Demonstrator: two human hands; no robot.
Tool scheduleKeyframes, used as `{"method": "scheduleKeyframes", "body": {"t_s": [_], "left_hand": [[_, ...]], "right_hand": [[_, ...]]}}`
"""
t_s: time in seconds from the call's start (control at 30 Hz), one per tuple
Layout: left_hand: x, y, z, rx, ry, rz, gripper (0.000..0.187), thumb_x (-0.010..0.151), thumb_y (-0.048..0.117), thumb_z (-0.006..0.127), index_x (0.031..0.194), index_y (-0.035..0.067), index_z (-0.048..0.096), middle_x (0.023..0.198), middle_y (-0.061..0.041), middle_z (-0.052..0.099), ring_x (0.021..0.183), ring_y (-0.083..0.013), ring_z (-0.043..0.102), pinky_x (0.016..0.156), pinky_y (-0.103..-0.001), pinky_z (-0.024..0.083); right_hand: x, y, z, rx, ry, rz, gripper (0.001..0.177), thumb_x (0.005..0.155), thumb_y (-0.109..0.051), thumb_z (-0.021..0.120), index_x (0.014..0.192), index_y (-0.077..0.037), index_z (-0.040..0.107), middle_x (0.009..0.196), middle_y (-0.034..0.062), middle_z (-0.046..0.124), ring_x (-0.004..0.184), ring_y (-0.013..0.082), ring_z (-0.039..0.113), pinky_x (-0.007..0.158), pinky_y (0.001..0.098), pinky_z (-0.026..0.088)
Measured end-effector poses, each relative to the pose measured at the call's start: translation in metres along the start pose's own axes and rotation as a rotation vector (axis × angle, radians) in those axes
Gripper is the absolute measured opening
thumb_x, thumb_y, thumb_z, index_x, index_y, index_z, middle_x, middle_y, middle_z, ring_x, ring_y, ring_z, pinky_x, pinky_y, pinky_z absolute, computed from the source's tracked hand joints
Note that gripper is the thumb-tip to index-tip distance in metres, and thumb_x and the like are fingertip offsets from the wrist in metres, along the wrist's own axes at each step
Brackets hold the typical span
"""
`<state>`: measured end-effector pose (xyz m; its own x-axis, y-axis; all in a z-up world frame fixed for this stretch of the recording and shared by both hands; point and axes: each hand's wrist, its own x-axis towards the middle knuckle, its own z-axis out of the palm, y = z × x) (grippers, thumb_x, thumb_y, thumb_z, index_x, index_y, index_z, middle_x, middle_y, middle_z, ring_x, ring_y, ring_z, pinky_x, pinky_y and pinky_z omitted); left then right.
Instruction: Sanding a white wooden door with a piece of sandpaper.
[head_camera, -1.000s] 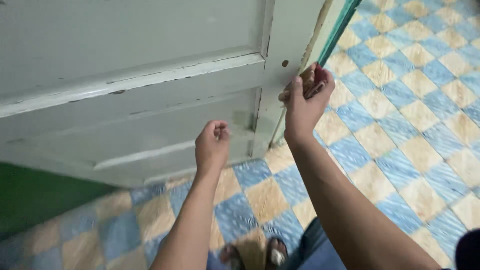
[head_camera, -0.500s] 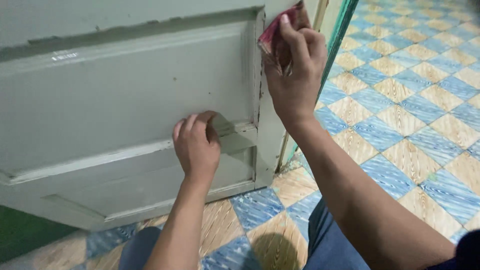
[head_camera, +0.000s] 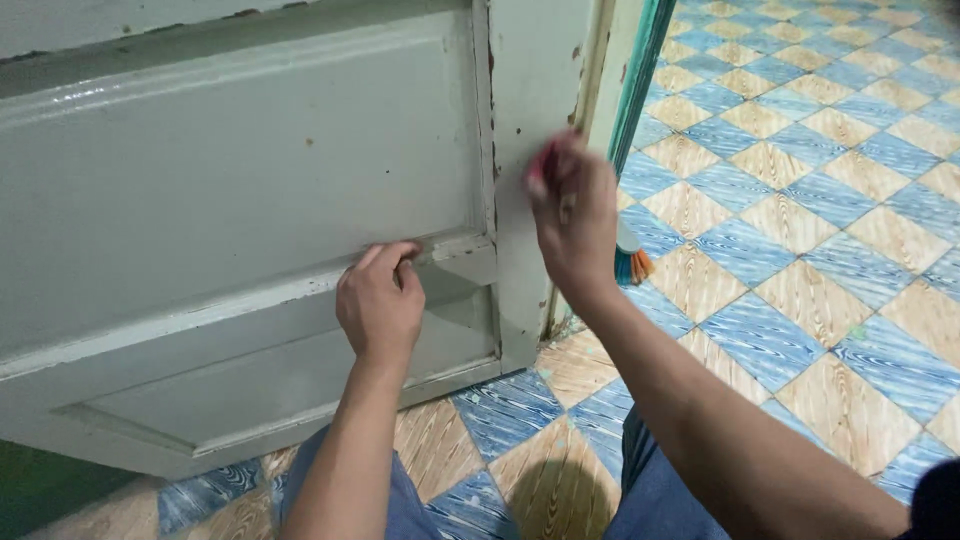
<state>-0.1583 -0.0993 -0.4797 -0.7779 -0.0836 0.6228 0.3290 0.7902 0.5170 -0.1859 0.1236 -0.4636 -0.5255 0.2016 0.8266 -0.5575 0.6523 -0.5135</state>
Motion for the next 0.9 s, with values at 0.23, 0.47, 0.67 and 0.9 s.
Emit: {"method": "scheduleKeyframes", "body": {"t_s": [0.23, 0.47, 0.67, 0.9], "left_hand": [[0.003, 0.002, -0.008, -0.083, 0.035, -0.036, 0.025, 0.087, 0.005, 0.063, 0.105, 0.013, 0.078, 0.105, -0.008, 0.075, 0.097, -0.0329, 0.070, 0.084, -0.043, 0.054], [0.002, -0.022, -0.002, -0.331, -0.028, -0.114, 0.024, 0.091, 0.007, 0.064, 0.110, 0.011, 0.077, 0.105, -0.006, 0.078, 0.097, -0.0224, 0.074, 0.086, -0.033, 0.056], [0.002, -0.045, -0.006, -0.506, -0.106, -0.095, 0.026, 0.093, 0.008, 0.063, 0.114, 0.011, 0.077, 0.108, -0.005, 0.080, 0.102, -0.0152, 0.075, 0.092, -0.029, 0.055], [0.004, -0.058, -0.017, -0.696, -0.207, -0.179, 0.025, 0.094, 0.008, 0.063, 0.115, 0.008, 0.078, 0.109, -0.005, 0.080, 0.104, -0.0131, 0.074, 0.094, -0.028, 0.055]], "right_hand": [[0.081, -0.061, 0.013, -0.029, 0.137, -0.364, 0.043, 0.107, -0.012, 0.081, 0.141, -0.016, 0.054, 0.122, 0.0073, 0.053, 0.112, 0.0250, 0.057, 0.099, 0.0396, 0.051], [-0.016, -0.007, 0.012, -0.120, -0.176, -0.127, 0.047, 0.084, -0.005, 0.083, 0.122, -0.010, 0.057, 0.117, 0.0119, 0.058, 0.105, 0.0298, 0.060, 0.091, 0.0428, 0.053], [-0.076, 0.070, 0.045, 0.186, -0.014, 0.287, 0.043, 0.085, -0.007, 0.080, 0.114, -0.007, 0.049, 0.105, 0.0082, 0.058, 0.093, 0.0188, 0.061, 0.082, 0.0329, 0.054], [-0.076, -0.029, 0.079, 0.301, 0.090, 0.493, 0.037, 0.091, -0.013, 0.078, 0.113, -0.006, 0.050, 0.101, 0.0054, 0.059, 0.085, 0.0133, 0.060, 0.073, 0.0294, 0.054]]}}
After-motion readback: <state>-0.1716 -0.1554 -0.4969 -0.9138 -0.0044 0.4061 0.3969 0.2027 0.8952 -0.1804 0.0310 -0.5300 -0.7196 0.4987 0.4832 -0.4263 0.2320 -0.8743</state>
